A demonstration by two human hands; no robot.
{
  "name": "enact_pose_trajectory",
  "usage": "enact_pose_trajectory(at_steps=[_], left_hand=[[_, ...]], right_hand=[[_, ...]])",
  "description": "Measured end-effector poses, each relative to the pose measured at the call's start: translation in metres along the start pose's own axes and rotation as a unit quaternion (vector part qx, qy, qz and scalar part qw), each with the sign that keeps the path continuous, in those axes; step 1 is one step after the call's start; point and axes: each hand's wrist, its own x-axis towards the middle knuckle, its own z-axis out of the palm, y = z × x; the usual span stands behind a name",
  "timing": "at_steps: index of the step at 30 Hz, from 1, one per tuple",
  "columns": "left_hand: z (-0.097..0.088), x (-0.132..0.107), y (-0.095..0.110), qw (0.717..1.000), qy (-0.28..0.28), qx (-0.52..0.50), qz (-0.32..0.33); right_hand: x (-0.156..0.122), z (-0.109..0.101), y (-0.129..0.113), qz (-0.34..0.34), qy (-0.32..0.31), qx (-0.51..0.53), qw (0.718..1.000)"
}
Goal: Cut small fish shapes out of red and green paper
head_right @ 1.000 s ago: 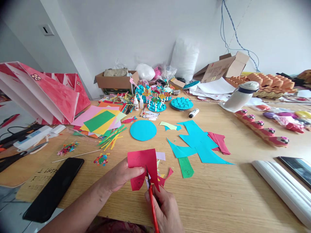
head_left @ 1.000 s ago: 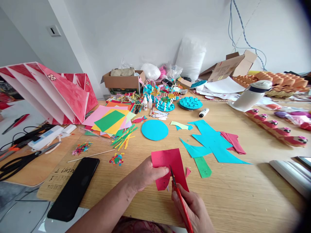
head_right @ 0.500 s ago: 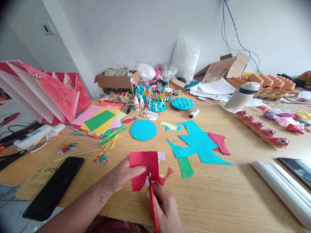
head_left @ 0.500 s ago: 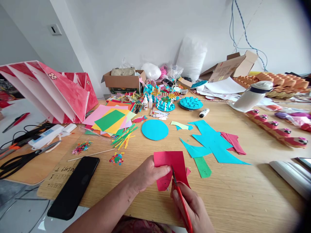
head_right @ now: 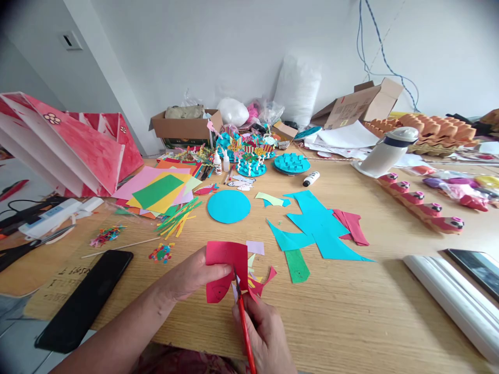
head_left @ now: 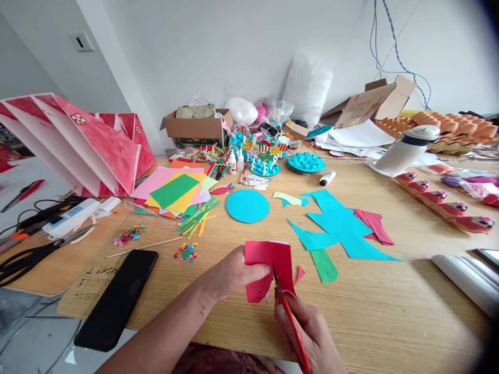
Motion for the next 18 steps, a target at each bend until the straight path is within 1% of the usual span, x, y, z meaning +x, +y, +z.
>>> enact_pose_trajectory(at_steps=[4,8,14,18], left_hand=[[-0.0037,0.0010,-0.0050,1.000,-0.008,0.007,-0.004],[-0.0046,0.0016,-0.0061,1.000,-0.013,0.008,0.006],[-0.0051,0.0016,-0.0051,1.000,-0.016,0.001,-0.009],[-0.0050,0.0017,-0.0056,1.000,-0.019,-0.007,-0.003]], right_hand=[[0.0014,-0.0016,0.0036,-0.014,-0.016,-0.001,1.000],[0.0016,-0.0021,0.0030,-0.001,-0.029,0.012,1.000],[-0.0003,0.0001,0.0003,0.001,-0.018,0.036,0.999],[-0.0006,0.0000,0.0018,0.006,-0.012,0.042,0.999]])
